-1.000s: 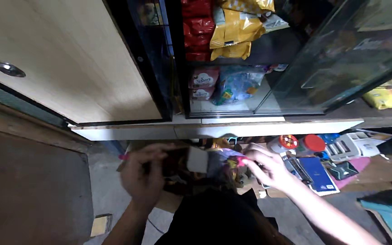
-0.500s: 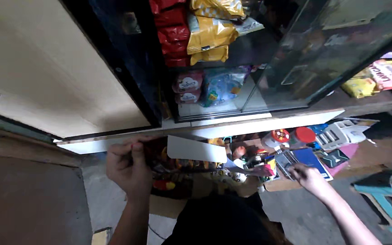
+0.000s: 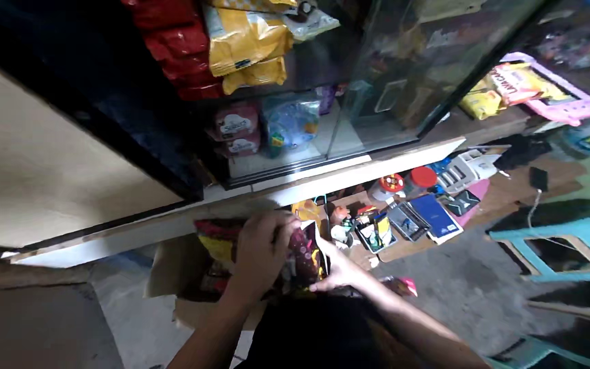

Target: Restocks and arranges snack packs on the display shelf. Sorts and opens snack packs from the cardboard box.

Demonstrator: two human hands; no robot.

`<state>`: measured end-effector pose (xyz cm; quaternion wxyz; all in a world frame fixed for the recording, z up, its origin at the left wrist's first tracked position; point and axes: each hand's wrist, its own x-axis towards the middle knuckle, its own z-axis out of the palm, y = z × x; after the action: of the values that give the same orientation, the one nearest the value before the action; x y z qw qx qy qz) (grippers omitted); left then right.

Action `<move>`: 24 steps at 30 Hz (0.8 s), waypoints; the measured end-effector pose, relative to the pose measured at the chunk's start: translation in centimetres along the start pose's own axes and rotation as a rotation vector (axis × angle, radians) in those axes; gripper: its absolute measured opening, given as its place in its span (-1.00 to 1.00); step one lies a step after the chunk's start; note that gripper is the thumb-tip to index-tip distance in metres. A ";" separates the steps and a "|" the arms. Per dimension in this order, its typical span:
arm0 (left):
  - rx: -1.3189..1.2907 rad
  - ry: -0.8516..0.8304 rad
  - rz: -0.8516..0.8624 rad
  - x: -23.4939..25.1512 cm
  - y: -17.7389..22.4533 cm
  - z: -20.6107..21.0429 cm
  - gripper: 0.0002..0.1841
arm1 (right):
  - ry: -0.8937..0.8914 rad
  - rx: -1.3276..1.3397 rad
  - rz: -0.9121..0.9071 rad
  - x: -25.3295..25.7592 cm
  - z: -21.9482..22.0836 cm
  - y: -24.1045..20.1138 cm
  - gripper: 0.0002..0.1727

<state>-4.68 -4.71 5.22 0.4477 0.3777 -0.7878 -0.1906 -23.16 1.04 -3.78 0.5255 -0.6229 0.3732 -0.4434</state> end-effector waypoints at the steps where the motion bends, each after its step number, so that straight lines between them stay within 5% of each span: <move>1: 0.063 -0.056 -0.032 0.2 0.3 0.9 -0.76 | 0.026 0.105 0.021 -0.8 0.1 1.2 0.05; 6: 0.140 -0.319 -0.013 1.9 0.6 6.1 -0.81 | 0.201 0.527 0.063 -4.6 0.2 4.9 -0.09; 10: 0.148 -0.556 0.026 2.9 1.7 9.2 -0.53 | 0.392 0.725 0.145 -9.4 -0.3 5.9 -0.25; 15: 0.021 -0.461 0.125 1.5 0.0 12.6 -0.41 | 0.896 0.835 0.247 -15.6 -0.9 4.9 -0.35; 17: -0.007 -0.527 -0.038 1.1 -0.6 13.9 -0.36 | 1.063 0.859 0.258 -17.0 -1.9 4.6 -0.38; 22: -0.358 -0.923 -0.985 1.0 -0.9 20.9 -0.30 | 1.101 0.829 0.147 -17.6 -7.2 4.3 -0.40; 24: -0.463 -0.901 -1.089 1.2 -0.2 23.3 -0.28 | 1.073 0.689 0.184 -16.7 -9.8 2.4 -0.42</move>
<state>-24.76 -6.65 -6.52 -0.0083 0.4961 -0.5358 -0.6832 -37.88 13.04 -8.24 0.4716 -0.0756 0.4723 -0.7408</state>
